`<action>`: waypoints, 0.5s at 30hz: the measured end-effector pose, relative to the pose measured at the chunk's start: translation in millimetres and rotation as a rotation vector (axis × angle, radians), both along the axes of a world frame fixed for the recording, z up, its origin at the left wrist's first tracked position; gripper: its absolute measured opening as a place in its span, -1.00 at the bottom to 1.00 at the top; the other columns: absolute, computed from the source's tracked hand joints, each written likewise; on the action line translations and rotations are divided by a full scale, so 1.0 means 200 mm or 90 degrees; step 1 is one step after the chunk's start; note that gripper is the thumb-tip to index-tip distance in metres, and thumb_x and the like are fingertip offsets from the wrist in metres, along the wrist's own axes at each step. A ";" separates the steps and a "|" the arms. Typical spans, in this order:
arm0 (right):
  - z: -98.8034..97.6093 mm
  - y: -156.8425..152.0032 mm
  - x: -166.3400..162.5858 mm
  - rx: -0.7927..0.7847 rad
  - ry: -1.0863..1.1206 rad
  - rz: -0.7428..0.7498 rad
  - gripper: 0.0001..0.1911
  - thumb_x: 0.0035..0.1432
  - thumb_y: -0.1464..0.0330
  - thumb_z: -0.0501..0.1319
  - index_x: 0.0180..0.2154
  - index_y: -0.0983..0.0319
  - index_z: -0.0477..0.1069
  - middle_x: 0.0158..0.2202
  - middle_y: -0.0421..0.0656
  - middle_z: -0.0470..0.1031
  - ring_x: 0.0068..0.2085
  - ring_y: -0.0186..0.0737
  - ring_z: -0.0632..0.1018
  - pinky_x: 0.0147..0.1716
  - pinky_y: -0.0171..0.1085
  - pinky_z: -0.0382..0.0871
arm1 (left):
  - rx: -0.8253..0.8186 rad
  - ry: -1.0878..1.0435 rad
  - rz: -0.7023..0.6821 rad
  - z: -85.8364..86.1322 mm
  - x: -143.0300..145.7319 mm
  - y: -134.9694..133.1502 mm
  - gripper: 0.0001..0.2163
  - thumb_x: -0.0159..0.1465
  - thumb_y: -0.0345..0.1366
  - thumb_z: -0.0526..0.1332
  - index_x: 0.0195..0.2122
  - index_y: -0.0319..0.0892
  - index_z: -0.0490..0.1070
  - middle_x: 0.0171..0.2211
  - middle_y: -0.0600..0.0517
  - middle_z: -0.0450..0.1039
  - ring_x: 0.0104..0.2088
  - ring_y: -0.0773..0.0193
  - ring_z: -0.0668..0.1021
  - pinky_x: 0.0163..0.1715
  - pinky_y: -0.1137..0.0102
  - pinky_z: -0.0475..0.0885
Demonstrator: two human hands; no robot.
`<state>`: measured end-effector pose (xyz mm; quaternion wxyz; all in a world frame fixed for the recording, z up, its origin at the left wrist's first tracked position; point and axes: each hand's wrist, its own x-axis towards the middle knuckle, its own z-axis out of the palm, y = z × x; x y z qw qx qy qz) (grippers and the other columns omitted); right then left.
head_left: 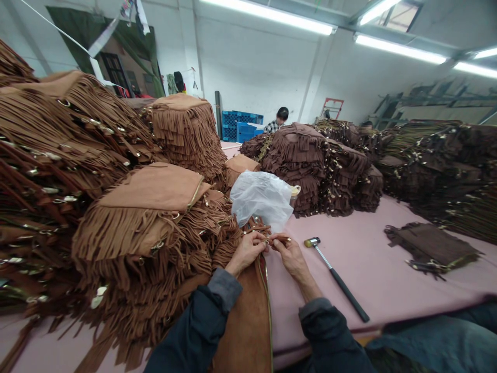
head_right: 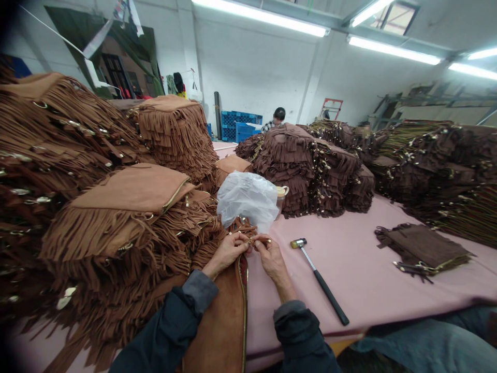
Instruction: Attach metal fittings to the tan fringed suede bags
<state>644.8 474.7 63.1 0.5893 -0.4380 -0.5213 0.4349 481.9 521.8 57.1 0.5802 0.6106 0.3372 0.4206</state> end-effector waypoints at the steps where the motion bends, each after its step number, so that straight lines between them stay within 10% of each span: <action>1: -0.01 0.00 -0.01 0.009 -0.012 0.001 -0.76 0.18 0.20 0.28 -0.22 0.23 0.49 -0.27 -0.14 0.52 -0.23 -0.19 0.50 -0.16 -0.23 0.40 | 0.000 0.004 0.006 0.00 0.00 0.00 -0.84 0.14 -0.29 0.32 -0.35 -0.26 0.42 -0.47 -0.01 0.54 -0.46 0.32 0.56 -0.37 0.43 0.44; 15: -0.04 -0.06 -0.06 0.141 -0.279 -0.044 -0.76 0.26 0.31 0.16 -0.07 0.16 0.52 -0.09 -0.10 0.54 -0.05 -0.09 0.50 0.01 -0.10 0.38 | 0.002 0.050 0.069 -0.01 -0.01 0.03 -0.84 0.15 -0.32 0.21 -0.29 -0.27 0.51 -0.41 0.01 0.54 -0.40 0.30 0.54 -0.33 0.44 0.41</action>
